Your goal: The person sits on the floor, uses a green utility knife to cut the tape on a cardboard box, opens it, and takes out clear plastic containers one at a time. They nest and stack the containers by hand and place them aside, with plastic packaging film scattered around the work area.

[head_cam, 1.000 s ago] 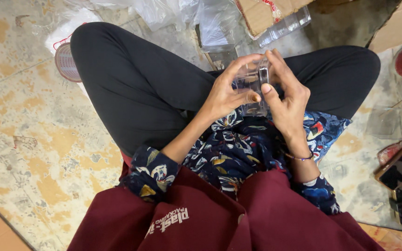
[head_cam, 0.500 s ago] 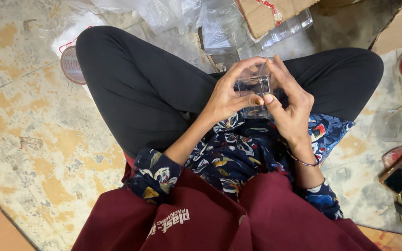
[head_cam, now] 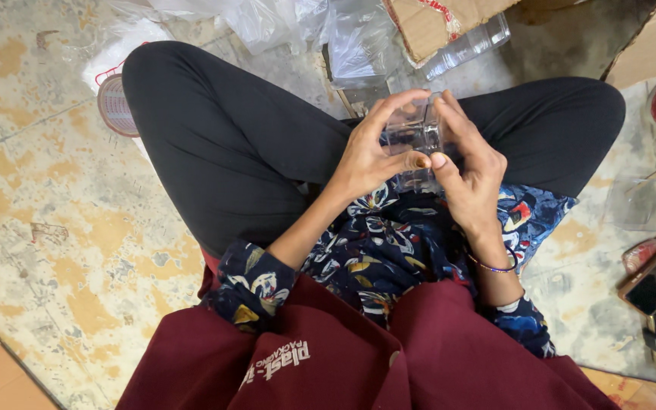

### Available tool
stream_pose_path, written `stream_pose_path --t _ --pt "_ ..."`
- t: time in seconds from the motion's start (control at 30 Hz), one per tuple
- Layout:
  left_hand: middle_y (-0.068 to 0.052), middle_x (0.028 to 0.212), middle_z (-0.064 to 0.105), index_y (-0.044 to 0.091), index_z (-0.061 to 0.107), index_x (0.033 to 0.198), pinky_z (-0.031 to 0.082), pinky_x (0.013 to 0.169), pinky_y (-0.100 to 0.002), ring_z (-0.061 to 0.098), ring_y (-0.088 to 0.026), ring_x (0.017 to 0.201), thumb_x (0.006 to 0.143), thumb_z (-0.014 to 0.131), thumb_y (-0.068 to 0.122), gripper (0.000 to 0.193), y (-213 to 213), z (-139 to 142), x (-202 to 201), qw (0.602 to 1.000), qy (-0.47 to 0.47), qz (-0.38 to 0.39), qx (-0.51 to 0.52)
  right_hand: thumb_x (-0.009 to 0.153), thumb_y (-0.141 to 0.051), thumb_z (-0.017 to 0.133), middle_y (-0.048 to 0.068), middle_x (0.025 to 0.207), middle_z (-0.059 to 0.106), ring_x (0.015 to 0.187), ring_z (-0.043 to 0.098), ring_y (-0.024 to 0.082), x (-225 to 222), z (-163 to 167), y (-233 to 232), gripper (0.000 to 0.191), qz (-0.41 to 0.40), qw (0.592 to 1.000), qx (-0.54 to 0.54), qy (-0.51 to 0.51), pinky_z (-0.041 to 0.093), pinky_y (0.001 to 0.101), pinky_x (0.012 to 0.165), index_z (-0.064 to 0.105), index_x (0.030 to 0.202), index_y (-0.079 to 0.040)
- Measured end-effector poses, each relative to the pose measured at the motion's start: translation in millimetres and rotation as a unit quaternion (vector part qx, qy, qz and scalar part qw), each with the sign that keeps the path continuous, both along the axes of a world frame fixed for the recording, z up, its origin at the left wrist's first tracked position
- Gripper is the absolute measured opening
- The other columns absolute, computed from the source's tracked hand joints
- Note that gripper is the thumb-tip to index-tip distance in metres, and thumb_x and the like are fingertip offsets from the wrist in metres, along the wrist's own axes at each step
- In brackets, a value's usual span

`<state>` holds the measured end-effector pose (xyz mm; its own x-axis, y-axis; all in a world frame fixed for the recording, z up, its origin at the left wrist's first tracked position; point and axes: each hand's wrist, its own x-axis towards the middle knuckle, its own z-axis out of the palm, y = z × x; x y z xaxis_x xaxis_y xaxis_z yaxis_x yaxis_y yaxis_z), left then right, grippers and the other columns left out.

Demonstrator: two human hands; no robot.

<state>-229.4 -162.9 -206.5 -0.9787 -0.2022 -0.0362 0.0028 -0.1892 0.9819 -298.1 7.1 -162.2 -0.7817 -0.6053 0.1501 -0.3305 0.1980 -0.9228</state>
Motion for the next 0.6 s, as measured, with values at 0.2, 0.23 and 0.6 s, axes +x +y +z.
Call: stream_pose_path --t 0.2,0.23,0.6 --pt "-0.008 0.14 0.054 0.018 0.053 0.149 0.065 0.104 -0.041 0.058 -0.023 0.134 0.079 0.09 0.044 0.083 2 -6 1 1.0 0.004 0.003 -0.013 0.102 -0.025 0.064 0.021 0.157 0.055 0.139 0.061 0.024 0 1 -4 0.053 0.0 1.0 -0.003 -0.028 0.05 0.0365 0.117 0.056 0.149 -0.001" --pt "-0.008 0.141 0.055 0.017 0.054 0.149 0.064 0.106 -0.04 0.059 -0.023 0.134 0.08 0.09 0.045 0.082 1 -7 1 1.0 0.009 0.004 -0.018 0.102 -0.023 0.063 0.021 0.157 0.055 0.138 0.061 0.024 0 1 -4 0.052 0.0 1.0 0.0 -0.027 0.05 0.0363 0.117 0.056 0.149 -0.001" --pt "-0.008 0.133 0.065 0.012 0.06 0.142 0.059 0.101 -0.035 0.066 -0.021 0.124 0.079 0.089 0.045 0.076 -5 -24 2 0.997 0.022 0.034 -0.073 0.106 -0.024 0.058 0.023 0.156 0.054 0.148 0.054 0.033 5 -7 -14 0.046 0.002 1.0 0.013 0.012 0.042 0.0407 0.122 0.057 0.146 -0.003"
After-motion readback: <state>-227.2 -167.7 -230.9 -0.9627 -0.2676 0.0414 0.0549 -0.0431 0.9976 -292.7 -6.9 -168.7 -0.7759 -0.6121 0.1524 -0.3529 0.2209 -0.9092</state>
